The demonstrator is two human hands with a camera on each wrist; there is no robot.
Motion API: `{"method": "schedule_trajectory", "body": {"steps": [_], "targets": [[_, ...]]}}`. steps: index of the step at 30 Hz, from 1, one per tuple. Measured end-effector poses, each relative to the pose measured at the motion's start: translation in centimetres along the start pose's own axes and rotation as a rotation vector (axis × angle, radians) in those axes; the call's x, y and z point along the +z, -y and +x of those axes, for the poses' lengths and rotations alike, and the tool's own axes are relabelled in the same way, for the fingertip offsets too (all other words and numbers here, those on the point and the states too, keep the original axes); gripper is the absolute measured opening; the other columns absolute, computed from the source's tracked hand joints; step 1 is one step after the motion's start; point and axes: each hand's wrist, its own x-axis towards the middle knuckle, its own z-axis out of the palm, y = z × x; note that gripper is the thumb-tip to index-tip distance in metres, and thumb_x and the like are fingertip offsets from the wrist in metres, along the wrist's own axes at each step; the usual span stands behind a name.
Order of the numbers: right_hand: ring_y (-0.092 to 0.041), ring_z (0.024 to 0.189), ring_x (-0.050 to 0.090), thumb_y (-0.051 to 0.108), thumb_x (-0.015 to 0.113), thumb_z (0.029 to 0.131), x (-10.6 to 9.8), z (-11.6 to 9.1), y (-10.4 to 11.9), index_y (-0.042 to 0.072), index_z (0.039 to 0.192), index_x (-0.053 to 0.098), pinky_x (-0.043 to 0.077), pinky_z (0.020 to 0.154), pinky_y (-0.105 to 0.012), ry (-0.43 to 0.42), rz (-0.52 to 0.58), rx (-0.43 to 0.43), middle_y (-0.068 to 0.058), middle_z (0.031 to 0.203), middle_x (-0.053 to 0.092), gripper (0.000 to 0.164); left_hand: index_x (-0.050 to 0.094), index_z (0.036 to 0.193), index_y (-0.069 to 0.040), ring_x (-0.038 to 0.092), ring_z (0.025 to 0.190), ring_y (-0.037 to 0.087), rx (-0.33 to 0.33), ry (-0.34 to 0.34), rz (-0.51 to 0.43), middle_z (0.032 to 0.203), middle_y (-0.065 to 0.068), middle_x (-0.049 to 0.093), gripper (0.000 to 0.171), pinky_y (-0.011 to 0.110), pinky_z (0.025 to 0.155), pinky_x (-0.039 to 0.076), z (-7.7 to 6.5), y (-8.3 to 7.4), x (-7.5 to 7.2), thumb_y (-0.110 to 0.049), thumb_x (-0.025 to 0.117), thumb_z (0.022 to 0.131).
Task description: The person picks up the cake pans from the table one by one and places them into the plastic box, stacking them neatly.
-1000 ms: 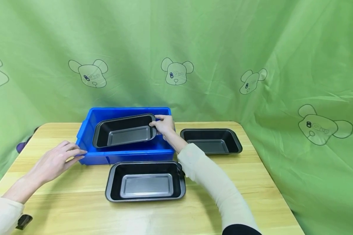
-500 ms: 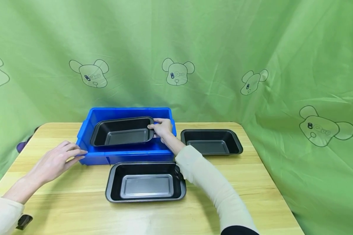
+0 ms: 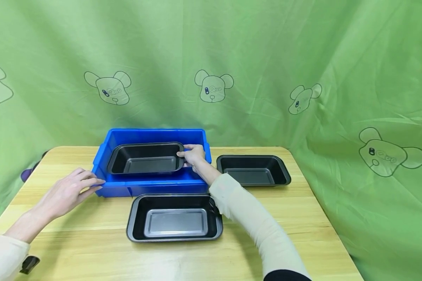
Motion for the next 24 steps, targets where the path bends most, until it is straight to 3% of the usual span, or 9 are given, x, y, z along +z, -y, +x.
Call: {"method": "schedule_trajectory", "body": {"steps": [5, 9, 14, 18, 24], "targets": [[-0.029, 0.095, 0.080, 0.005, 0.076, 0.096, 0.08, 0.12, -0.25, 0.007, 0.144, 0.064, 0.064, 0.061, -0.025, 0.002, 0.000, 0.016, -0.023, 0.121, 0.077, 0.050, 0.082, 0.101, -0.013, 0.061, 0.086, 0.019, 0.001, -0.001, 0.001, 0.093, 0.002, 0.073, 0.028, 0.037, 0.067, 0.059, 0.01, -0.02, -0.01, -0.003, 0.090, 0.077], [-0.015, 0.072, 0.072, 0.002, 0.076, 0.094, 0.07, 0.16, -0.35, 0.006, 0.143, 0.065, 0.062, 0.057, -0.024, 0.013, -0.008, 0.020, -0.014, 0.096, 0.078, 0.050, 0.082, 0.101, -0.013, 0.060, 0.085, 0.018, 0.002, -0.006, -0.002, 0.092, 0.001, 0.073, 0.028, 0.036, 0.066, 0.058, -0.01, 0.01, -0.03, -0.002, 0.090, 0.076], [-0.012, 0.065, 0.067, 0.000, 0.076, 0.094, -0.05, 0.09, -0.40, 0.005, 0.144, 0.064, 0.061, 0.055, -0.022, 0.028, -0.024, 0.027, -0.005, 0.080, 0.070, 0.052, 0.082, 0.101, -0.013, 0.060, 0.085, 0.018, 0.004, -0.008, -0.004, 0.092, 0.001, 0.073, 0.028, 0.035, 0.066, 0.057, -0.04, -0.02, 0.02, -0.002, 0.090, 0.076], [-0.012, 0.067, 0.068, 0.001, 0.077, 0.093, -0.10, 0.15, -0.57, 0.004, 0.143, 0.064, 0.061, 0.056, -0.022, 0.027, -0.039, 0.038, -0.011, 0.091, 0.075, 0.051, 0.082, 0.101, -0.013, 0.060, 0.086, 0.018, -0.003, -0.003, -0.005, 0.092, 0.001, 0.073, 0.027, 0.035, 0.066, 0.058, -0.04, -0.07, 0.04, -0.002, 0.089, 0.077], [-0.016, 0.082, 0.073, 0.003, 0.076, 0.095, -0.09, 0.01, -0.23, 0.004, 0.144, 0.063, 0.061, 0.058, -0.021, 0.018, -0.065, 0.018, -0.025, 0.127, 0.074, 0.050, 0.082, 0.100, -0.012, 0.060, 0.085, 0.018, 0.014, -0.022, -0.010, 0.092, 0.001, 0.073, 0.028, 0.036, 0.067, 0.058, 0.04, -0.01, 0.04, -0.001, 0.090, 0.075]]}}
